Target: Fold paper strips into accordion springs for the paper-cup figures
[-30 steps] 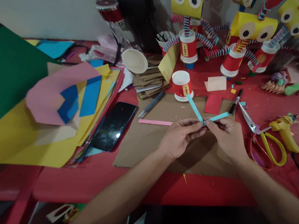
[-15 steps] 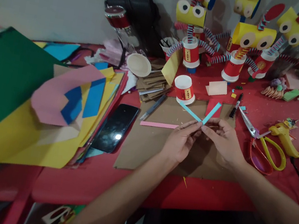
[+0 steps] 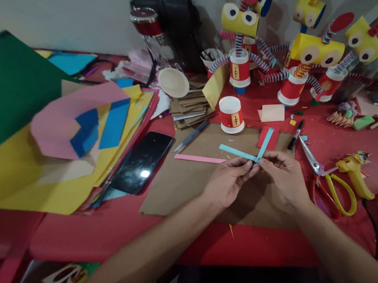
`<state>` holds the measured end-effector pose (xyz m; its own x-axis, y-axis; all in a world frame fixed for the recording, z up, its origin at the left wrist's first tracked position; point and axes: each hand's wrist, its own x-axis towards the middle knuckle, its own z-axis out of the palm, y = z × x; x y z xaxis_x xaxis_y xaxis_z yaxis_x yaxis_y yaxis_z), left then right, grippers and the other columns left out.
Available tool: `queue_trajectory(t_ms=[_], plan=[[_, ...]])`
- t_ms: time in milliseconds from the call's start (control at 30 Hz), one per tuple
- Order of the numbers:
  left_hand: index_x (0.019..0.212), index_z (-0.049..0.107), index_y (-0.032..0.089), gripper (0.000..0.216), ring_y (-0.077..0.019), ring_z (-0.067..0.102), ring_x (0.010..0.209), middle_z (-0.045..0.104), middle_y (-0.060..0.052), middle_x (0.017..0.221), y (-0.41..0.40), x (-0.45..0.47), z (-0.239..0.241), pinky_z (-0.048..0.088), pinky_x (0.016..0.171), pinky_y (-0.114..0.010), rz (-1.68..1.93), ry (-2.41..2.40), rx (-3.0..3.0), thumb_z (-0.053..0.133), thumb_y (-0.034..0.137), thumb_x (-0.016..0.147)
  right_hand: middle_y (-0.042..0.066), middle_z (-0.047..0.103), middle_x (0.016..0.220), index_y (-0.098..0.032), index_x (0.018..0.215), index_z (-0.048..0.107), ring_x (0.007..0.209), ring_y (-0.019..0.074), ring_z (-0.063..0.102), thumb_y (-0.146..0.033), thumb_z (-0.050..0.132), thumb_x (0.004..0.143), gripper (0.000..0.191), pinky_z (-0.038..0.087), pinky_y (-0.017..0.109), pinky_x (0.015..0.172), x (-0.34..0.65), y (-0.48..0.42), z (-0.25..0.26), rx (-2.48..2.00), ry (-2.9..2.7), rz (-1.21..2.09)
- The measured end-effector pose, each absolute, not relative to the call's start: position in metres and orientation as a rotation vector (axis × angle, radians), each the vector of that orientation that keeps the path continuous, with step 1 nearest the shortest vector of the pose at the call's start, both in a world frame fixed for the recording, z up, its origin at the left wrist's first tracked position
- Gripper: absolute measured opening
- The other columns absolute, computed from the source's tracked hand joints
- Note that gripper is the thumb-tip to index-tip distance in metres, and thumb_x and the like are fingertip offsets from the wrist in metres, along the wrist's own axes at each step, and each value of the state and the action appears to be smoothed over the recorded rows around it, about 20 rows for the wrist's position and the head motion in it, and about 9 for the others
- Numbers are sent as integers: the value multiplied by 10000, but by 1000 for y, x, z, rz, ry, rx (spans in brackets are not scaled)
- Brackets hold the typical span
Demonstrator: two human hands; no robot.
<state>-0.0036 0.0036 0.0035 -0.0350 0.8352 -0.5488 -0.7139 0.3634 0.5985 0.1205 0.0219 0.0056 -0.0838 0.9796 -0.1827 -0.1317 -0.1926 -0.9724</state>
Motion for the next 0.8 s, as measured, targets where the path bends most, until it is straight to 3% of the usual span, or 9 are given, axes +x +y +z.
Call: queue_trajectory(t_ms=[200,367,633,800], plan=[[500,600,135,274,-88,673,586,701,-6,611,6,-5,5,577,619,-169,1265,980,75,624,-49,702,-22,646,681,-202,691,676,646,111,555,-361,790,585,222,467,279,653,123,25,6,-1193,-1094,1476],[634,675,118,175,-93,677,604,707,-12,630,7,-4,5,592,656,-185,1237,1047,76,658,-50,680,-22,633,668,-199,725,675,623,105,531,-369,770,608,226,445,267,615,123,24,5,-1203,-1140,1465],[575,690,110,200,-53,632,529,687,-9,589,8,-4,6,554,581,-124,1169,1076,126,656,-46,696,-32,633,651,-192,722,671,611,100,552,-328,789,592,222,453,261,615,124,24,6,-1188,-1121,1515],[587,708,117,195,-50,648,556,698,-7,604,7,-4,7,539,582,-104,1182,1075,148,670,-39,699,-24,647,634,-192,685,679,593,106,572,-404,824,558,287,468,267,607,126,25,9,-1172,-1145,1558]])
